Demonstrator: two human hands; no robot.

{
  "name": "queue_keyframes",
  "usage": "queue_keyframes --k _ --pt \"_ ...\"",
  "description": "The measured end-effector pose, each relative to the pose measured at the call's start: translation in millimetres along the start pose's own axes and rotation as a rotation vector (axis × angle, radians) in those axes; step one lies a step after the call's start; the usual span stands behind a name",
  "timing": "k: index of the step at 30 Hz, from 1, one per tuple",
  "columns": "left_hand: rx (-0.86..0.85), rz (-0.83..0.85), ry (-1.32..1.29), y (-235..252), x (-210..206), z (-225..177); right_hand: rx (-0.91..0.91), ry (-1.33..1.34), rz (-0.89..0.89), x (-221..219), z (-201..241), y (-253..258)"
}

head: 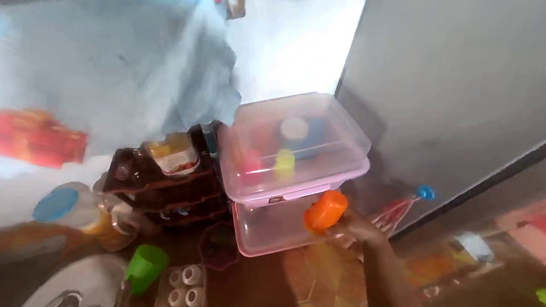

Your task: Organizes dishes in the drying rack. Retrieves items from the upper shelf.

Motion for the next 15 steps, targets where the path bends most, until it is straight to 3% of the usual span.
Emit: queue_keyframes --k 3,11,15 --pt "-0.038 0.025 0.046 -14 -41 -13 0.101 -0.099 0.071 12 9 8" --pt "-0.010 0.037 0.177 -27 -57 -1 0.164 -0.123 0.271 26 35 14" --pt "-0.108 0.196 0.197 -26 -99 -22 0.290 -0.132 0.381 29 61 15"
Point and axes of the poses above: each hand's wrist, its own y-axis towards the middle knuckle, its own x-axis out of the back of the hand, z = x × y, the point moved 10 cm from there along y, towards the middle knuckle, and after that the axes turned 8 degrees about z, right-handed, at the moved point
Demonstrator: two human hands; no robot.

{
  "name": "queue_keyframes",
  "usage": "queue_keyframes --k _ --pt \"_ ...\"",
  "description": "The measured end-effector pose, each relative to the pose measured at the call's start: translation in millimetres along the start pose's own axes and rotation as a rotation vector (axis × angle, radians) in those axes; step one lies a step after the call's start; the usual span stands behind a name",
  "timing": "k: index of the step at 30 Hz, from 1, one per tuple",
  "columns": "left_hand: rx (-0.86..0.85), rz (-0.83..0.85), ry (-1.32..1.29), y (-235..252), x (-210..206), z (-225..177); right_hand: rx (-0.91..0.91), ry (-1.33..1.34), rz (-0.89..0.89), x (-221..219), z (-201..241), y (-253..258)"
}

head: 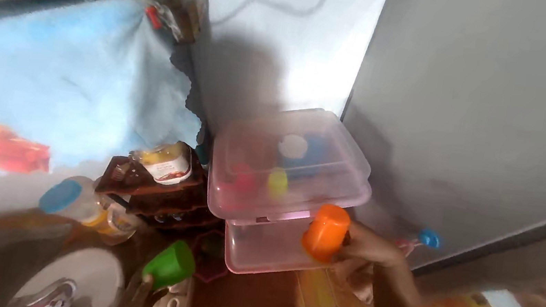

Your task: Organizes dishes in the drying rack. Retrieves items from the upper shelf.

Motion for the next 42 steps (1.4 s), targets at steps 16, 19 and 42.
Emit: queue_keyframes --k 16,19,42 --pt "-0.250 0.500 0.744 84 -183 -162 0.100 -0.427 -0.415 60 75 59" --pt "-0.277 0.490 0.909 102 -202 -173 0.032 -0.594 -0.388 63 63 71" --pt "-0.252 0.389 1.073 101 -219 -205 -0.564 -0.634 -0.025 42 -4 149"
Point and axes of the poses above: each hand's wrist, its own y-axis towards the middle knuckle, its own x-axis out of the back of the hand, z = x × y, the point moved 10 cm from there along y, towards the middle knuckle, and after that the axes turned 8 degrees about z, right-handed, at the moved point
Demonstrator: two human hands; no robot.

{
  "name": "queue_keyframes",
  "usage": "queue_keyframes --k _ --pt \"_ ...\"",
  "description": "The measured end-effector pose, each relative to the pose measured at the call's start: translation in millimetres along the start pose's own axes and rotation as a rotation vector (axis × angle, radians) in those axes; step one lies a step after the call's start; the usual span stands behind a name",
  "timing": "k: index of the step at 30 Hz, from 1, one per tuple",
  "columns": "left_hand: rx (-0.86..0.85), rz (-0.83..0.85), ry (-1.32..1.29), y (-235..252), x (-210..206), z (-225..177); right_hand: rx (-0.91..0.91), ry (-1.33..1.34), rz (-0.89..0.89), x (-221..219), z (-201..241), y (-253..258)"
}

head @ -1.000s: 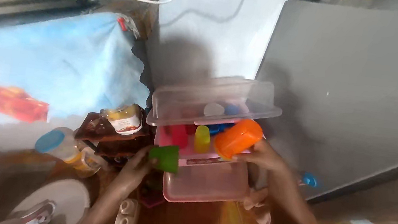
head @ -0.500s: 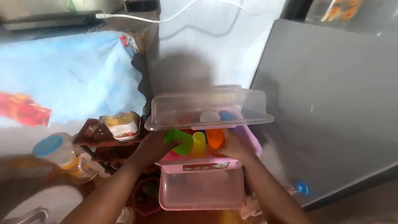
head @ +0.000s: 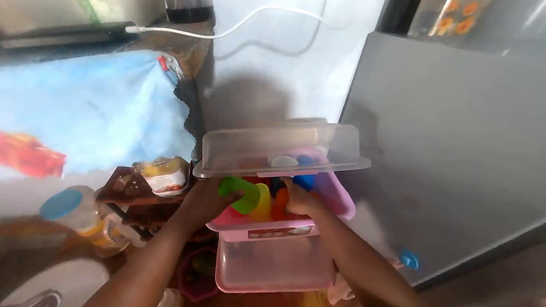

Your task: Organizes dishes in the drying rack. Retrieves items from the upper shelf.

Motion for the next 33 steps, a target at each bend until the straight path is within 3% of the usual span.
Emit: queue_keyframes --k 4,9,13,16,21,25,30,33 --pt "-0.023 -0.005 -0.019 0 1 -4 0.309 0.241 -0.158 41 55 -48" --pt "-0.017 0.006 -0.167 3 -4 -6 0.579 0.256 0.066 27 113 -66" --pt "-0.009 0.050 -0.370 9 -20 -2 0.585 0.273 0.157 9 123 -58" --pt "-0.018 0.096 -0.397 7 -22 -3 0.445 0.304 0.008 36 90 -65" --pt "-0.093 0.131 -0.451 1 -17 -8 0.160 0.312 -0.395 85 -23 -50" --pt "-0.090 0.169 -0.516 -3 -24 -9 -0.052 0.232 -0.382 70 -57 -43" --pt "-0.104 0.193 -0.654 -6 -37 -7 0.082 0.411 -0.599 53 -52 -100" --pt "-0.049 0.231 -0.721 -10 -56 1 0.125 0.609 -0.634 9 -50 -140"
Point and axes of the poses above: each hand's wrist, its own y-axis towards the middle knuckle, its own x-axis out of the back of the hand, z = x × y, the point moved 10 cm from there along y, towards the middle knuckle, and after that the axes turned 8 degrees about z, right-handed, at the moved point
